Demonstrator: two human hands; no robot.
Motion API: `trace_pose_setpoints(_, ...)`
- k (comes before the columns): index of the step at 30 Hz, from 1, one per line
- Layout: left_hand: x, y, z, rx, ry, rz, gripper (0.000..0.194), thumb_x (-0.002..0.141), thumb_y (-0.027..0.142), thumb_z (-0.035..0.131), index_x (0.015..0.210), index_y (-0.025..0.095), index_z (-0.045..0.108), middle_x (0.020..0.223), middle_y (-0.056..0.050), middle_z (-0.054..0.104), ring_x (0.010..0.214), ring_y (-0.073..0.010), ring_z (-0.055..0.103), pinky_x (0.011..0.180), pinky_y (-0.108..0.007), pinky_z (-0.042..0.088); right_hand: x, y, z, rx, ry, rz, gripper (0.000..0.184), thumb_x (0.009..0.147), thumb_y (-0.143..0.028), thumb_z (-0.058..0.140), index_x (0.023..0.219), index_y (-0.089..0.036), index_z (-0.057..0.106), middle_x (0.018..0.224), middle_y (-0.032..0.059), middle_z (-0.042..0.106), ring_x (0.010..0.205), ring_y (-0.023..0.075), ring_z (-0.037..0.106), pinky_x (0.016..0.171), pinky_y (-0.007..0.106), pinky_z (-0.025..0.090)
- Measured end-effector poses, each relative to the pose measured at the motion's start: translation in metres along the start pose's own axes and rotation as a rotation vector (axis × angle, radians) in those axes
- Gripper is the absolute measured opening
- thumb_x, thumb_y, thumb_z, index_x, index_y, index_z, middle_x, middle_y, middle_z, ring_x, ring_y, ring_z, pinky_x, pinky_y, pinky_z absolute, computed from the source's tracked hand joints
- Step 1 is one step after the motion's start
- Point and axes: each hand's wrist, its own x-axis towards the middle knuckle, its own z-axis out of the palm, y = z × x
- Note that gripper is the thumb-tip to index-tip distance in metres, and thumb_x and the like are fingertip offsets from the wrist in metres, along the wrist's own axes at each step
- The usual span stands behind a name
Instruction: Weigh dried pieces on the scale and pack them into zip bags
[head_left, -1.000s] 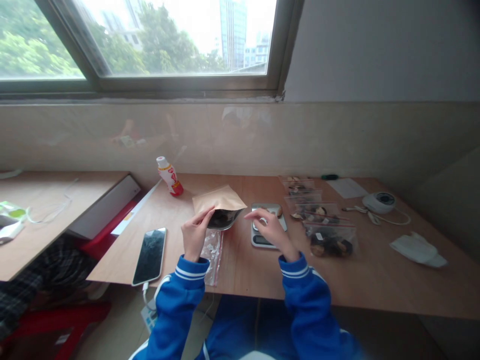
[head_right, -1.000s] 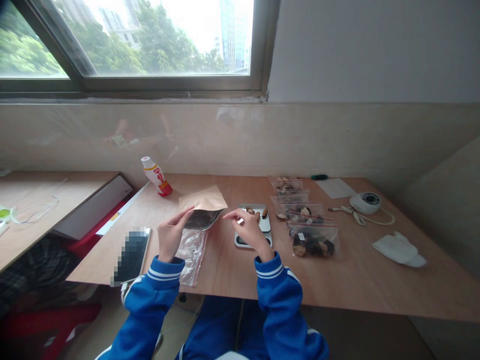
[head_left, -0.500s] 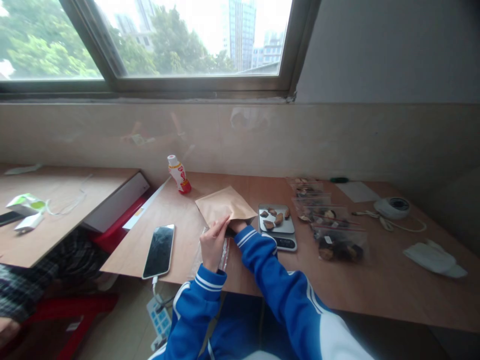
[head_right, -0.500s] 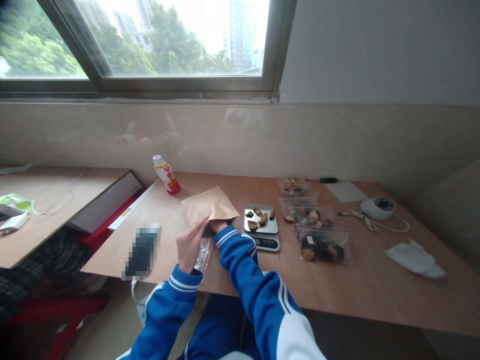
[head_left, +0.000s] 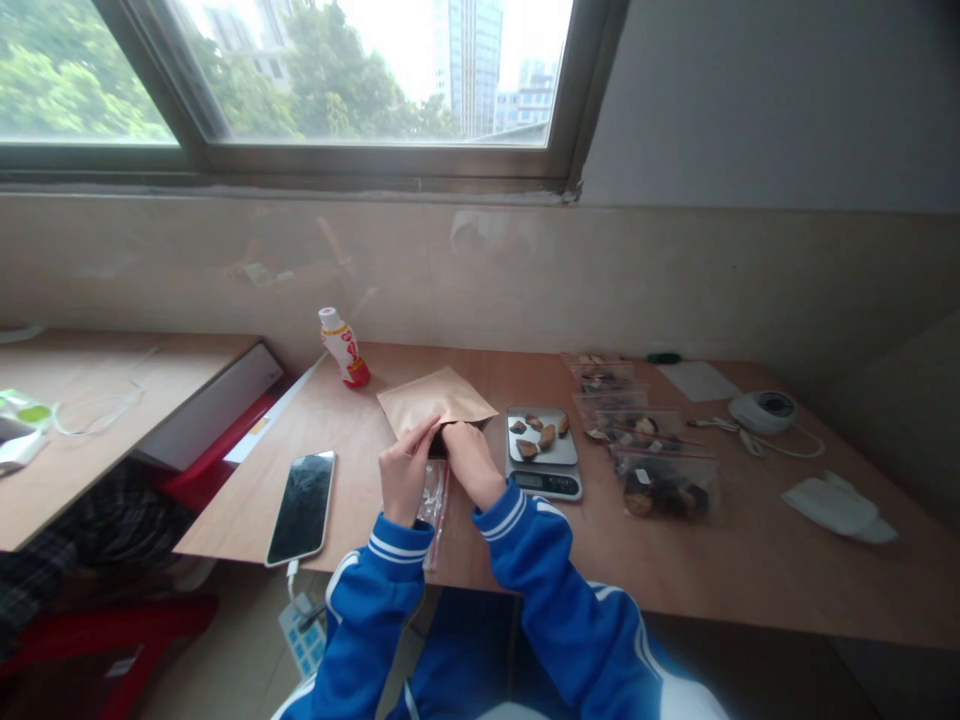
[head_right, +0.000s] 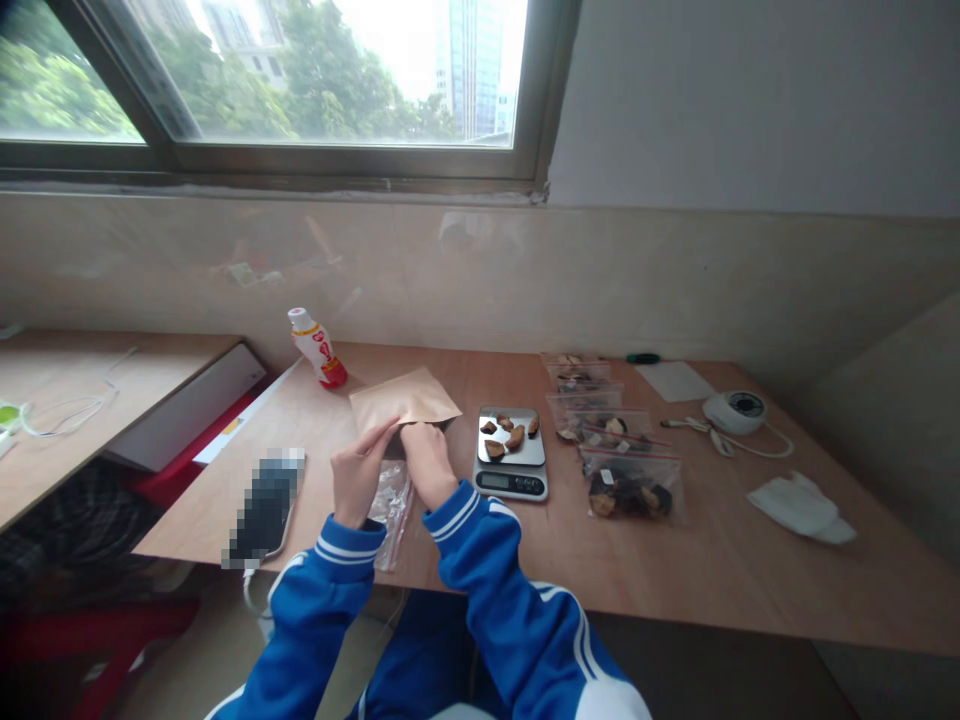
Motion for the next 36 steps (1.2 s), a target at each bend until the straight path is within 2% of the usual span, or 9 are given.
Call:
trace_pose_setpoints(6,0.012,0.003,-0.002,-0.008,-0.002,-0.029,0.023,0.085,0.031,0.059,0.104,0.027,0.072,0.104,0.001,0.073,0.096,-0.0194,0.069,0.084,-0.027,0.054,-0.048,-0.001,-0.041,0.071,0.189,-0.111,0.030,0.090,-0.010,0.043,0.113,-0.018,0.061,0.110,0.0091,0.067,0.104,0.0209,0.061,0.092,0.035,0.049)
trace_pose_setpoints(11,0.020,0.004,-0.009,-0.012,0.042,-0.040,0.023,0.082,0.035,0.062,0.100,0.027,0.073,0.102,0.002,0.074,0.096,-0.0204,0.069,0.085,-0.027,0.053,-0.097,0.085,-0.071,-0.102,0.460,0.212,0.024,0.086,-0.025,0.052,0.104,-0.017,0.066,0.096,0.0114,0.069,0.092,0.0261,0.061,0.083,0.041,0.049)
trace_pose_setpoints(15,0.022,0.006,-0.010,-0.021,0.052,-0.042,0.023,0.081,0.036,0.063,0.100,0.027,0.073,0.102,0.002,0.074,0.097,-0.0209,0.069,0.086,-0.028,0.053,-0.112,0.151,-0.075,-0.307,0.377,0.278,0.027,0.083,-0.025,0.053,0.104,-0.018,0.068,0.105,0.0137,0.065,0.098,0.0293,0.056,0.088,0.047,0.045)
trace_pose_setpoints(18,0.021,0.007,-0.010,-0.021,0.039,-0.048,0.024,0.081,0.036,0.063,0.100,0.026,0.073,0.101,0.002,0.074,0.097,-0.0208,0.069,0.085,-0.028,0.053,-0.112,0.163,-0.071,-0.335,0.370,0.260,0.035,0.083,-0.024,0.049,0.114,-0.019,0.064,0.115,0.0148,0.061,0.105,0.0300,0.054,0.090,0.049,0.044)
trace_pose_setpoints(21,0.020,0.007,-0.010,-0.022,0.035,-0.047,0.023,0.080,0.036,0.063,0.099,0.026,0.074,0.100,0.002,0.074,0.096,-0.0207,0.069,0.084,-0.027,0.054,-0.109,0.146,-0.069,-0.263,0.447,0.209,0.038,0.086,-0.025,0.045,0.121,-0.018,0.059,0.121,0.0152,0.058,0.111,0.0290,0.052,0.095,0.050,0.042)
trace_pose_setpoints(25,0.016,0.007,-0.009,-0.019,0.020,-0.054,0.024,0.080,0.036,0.063,0.099,0.026,0.073,0.101,0.002,0.074,0.097,-0.0205,0.069,0.085,-0.027,0.053,-0.105,0.101,-0.067,-0.040,0.461,0.128,0.033,0.089,-0.021,0.042,0.116,-0.018,0.061,0.117,0.0130,0.060,0.113,0.0246,0.054,0.099,0.044,0.043)
trace_pose_setpoints(30,0.011,0.004,-0.010,-0.065,-0.023,-0.077,0.024,0.080,0.037,0.063,0.099,0.026,0.073,0.101,0.001,0.074,0.096,-0.0201,0.069,0.085,-0.027,0.054,-0.094,0.033,-0.062,0.238,0.219,-0.056,0.033,0.088,-0.010,0.040,0.105,-0.022,0.065,0.105,0.0066,0.065,0.104,0.0177,0.060,0.094,0.035,0.049)
trace_pose_setpoints(33,0.010,0.003,-0.012,-0.082,-0.040,-0.087,0.025,0.080,0.037,0.063,0.100,0.026,0.073,0.100,0.001,0.074,0.095,-0.0195,0.069,0.082,-0.026,0.054,-0.071,0.004,-0.045,0.195,0.035,-0.169,0.039,0.086,-0.004,0.039,0.111,-0.019,0.063,0.115,0.0081,0.064,0.112,0.0178,0.058,0.097,0.033,0.048)
trace_pose_setpoints(36,0.007,0.004,-0.014,-0.090,-0.023,-0.097,0.024,0.081,0.035,0.062,0.099,0.025,0.073,0.099,0.001,0.075,0.095,-0.0192,0.069,0.082,-0.025,0.054,-0.033,-0.008,-0.016,0.106,-0.046,-0.118,0.035,0.080,0.000,0.046,0.105,-0.012,0.067,0.108,0.0123,0.069,0.104,0.0233,0.063,0.089,0.033,0.053)
